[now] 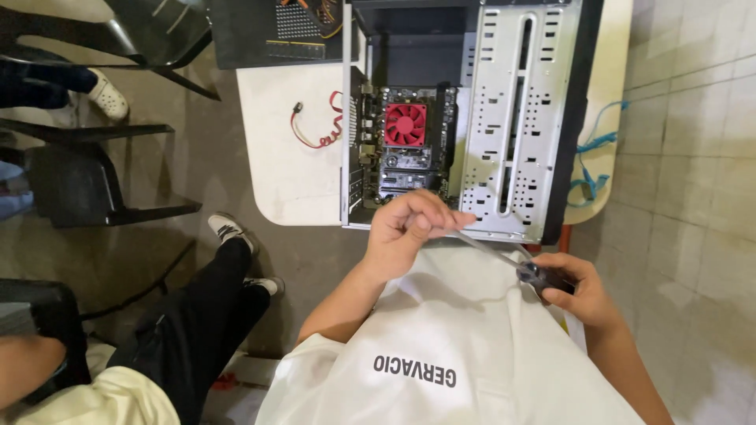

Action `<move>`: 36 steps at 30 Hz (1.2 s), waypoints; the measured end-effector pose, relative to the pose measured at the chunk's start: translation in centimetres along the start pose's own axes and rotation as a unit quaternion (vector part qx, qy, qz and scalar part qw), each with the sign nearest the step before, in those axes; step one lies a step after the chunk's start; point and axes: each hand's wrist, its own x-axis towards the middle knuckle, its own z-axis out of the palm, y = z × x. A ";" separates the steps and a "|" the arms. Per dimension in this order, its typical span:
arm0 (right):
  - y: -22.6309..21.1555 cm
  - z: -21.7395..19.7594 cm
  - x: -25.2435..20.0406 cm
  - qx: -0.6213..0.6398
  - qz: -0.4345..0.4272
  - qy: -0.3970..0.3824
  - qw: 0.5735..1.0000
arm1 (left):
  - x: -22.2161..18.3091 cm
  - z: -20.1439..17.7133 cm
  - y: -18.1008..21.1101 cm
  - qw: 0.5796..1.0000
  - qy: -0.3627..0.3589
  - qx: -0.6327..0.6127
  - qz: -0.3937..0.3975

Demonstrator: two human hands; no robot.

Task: The person is reinstalling various internal components of a desktop computer, including the hard drive and RAM modules, using a screwdriver.

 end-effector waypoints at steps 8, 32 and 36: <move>2.3 -0.4 0.7 0.047 -0.015 -0.017 0.999 | 0.4 -1.5 -0.1 0.998 -0.040 -0.032 -0.030; -0.2 5.0 1.5 -0.035 0.011 0.024 0.999 | 1.1 -2.7 1.5 0.946 -0.005 0.322 0.037; -1.0 1.8 -0.9 -0.181 0.104 0.011 0.978 | 2.1 -3.9 2.7 0.863 -0.071 0.500 -0.003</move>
